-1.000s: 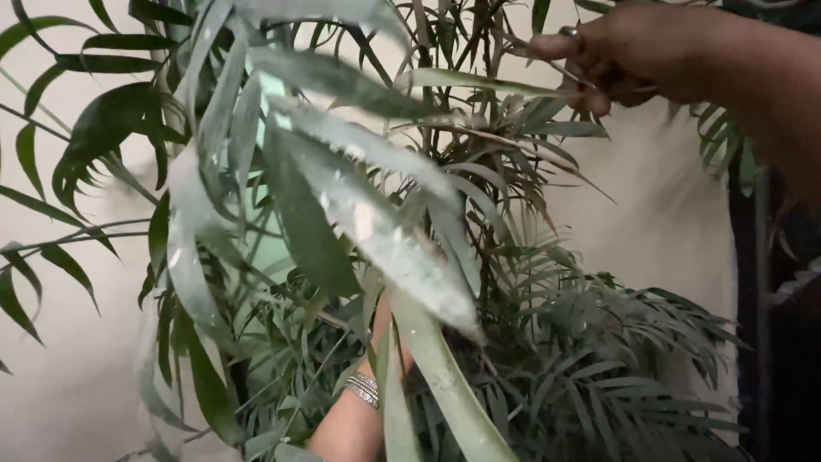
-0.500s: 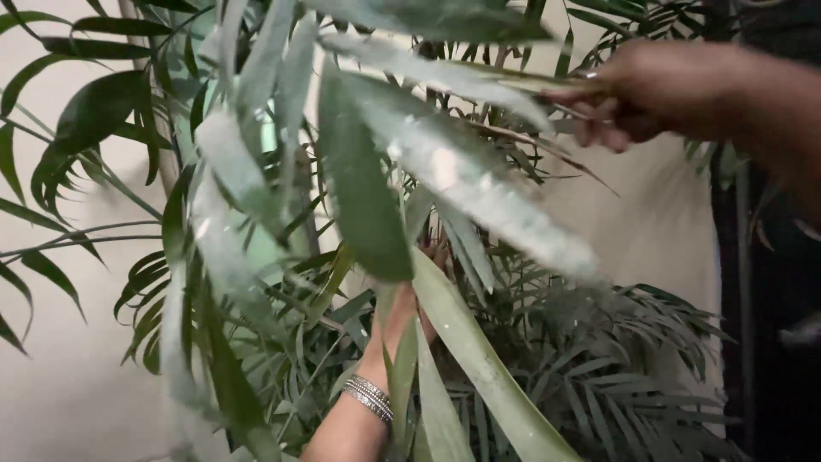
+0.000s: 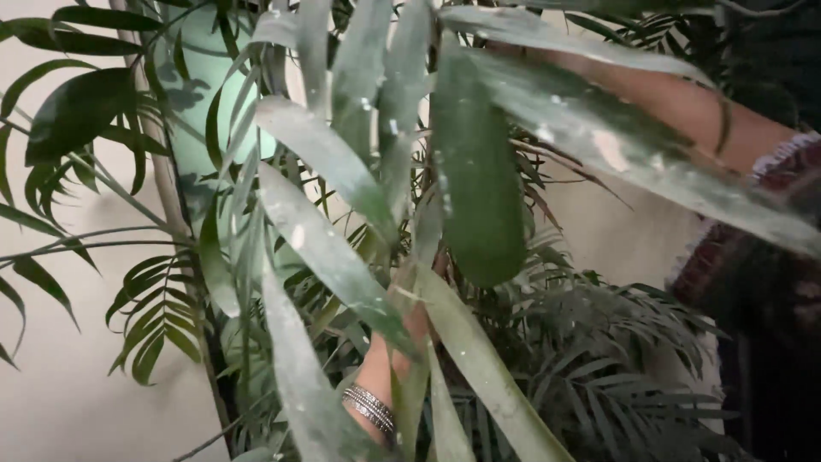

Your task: Pruning dry and dead leaves from a potted palm plant using a pair of scissors.

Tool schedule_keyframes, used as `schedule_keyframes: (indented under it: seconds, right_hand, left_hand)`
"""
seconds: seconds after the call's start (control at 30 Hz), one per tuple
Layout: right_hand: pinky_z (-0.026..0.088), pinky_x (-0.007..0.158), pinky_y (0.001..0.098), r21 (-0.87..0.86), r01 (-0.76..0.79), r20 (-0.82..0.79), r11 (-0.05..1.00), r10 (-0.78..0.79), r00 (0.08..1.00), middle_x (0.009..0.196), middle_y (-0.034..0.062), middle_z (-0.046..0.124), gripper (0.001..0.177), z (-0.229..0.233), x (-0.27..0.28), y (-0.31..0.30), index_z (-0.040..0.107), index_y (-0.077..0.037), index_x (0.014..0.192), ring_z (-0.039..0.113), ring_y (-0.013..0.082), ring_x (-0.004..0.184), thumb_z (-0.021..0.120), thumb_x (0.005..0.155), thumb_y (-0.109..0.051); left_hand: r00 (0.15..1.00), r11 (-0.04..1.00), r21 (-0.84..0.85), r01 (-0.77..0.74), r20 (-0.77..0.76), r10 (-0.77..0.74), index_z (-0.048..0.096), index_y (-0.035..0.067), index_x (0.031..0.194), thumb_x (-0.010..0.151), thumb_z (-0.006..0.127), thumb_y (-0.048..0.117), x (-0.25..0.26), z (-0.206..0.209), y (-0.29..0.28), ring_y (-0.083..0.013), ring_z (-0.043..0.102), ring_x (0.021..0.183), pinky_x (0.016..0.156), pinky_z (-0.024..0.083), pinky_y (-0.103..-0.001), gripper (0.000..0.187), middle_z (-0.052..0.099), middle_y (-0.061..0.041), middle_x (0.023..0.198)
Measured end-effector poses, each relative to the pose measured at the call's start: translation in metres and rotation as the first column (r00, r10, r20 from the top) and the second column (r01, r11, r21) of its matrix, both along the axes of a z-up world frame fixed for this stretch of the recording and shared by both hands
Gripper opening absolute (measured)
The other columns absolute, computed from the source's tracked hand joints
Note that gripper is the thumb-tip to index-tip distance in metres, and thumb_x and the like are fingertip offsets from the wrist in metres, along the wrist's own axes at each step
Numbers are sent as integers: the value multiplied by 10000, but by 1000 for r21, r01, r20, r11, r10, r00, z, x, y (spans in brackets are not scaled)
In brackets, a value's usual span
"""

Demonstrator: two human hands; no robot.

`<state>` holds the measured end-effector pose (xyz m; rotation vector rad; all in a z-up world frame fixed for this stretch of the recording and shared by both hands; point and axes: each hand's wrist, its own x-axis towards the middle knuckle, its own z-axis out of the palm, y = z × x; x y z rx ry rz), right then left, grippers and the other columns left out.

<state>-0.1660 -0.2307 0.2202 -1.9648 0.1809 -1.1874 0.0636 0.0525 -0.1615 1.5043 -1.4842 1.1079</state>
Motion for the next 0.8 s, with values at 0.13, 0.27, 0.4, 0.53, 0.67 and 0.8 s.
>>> schedule_keyframes:
  seconds: [0.13,0.27,0.4,0.53,0.67,0.8]
  right_hand:
    - [498,596,344,-176,134,-55,975,-146,988,839,74,709,223,15,8,-1,713,-66,1105,618,147,635,572,1036,-224]
    - [461,574,388,-346,248,-94,905,-296,950,810,85,696,249,24,15,-3,752,-42,1063,586,159,614,578,1041,-219]
    - [437,560,418,-460,298,-116,836,-389,914,791,93,686,273,18,18,3,778,-25,1035,565,167,600,582,1044,-216]
    - [350,524,429,-393,185,-70,900,-230,971,735,146,616,389,-13,-8,26,780,53,962,428,194,569,640,1047,-300]
    - [367,503,374,-290,112,-155,950,-162,975,670,100,656,334,-34,-40,47,763,-17,922,452,168,537,623,995,-311]
    - [429,531,369,-443,55,-338,895,-223,914,626,87,666,338,-69,-65,65,785,-78,879,555,164,539,701,895,-405]
  left_hand:
    - [996,997,-11,-81,27,81,473,123,1467,905,533,48,-8,77,-36,-304,526,1365,1078,476,-409,570,539,-119,1491]
    - [986,987,-15,-161,45,162,481,141,1459,881,550,50,21,90,-70,-314,532,1356,1063,489,-415,589,541,-116,1486]
    - [969,970,-19,-243,51,243,489,159,1450,856,566,51,53,82,-78,-323,537,1346,1048,501,-421,609,543,-113,1482]
    - [947,950,-14,-312,75,312,497,177,1441,831,583,53,62,84,-86,-333,543,1336,1032,513,-427,628,545,-110,1477]
    - [922,928,12,-372,119,368,504,195,1432,807,599,54,9,123,-58,-342,549,1327,1017,525,-433,648,547,-107,1473]
    - [900,910,29,-414,164,405,510,208,1426,788,612,55,-33,144,-38,-350,554,1320,1006,534,-438,663,548,-104,1469]
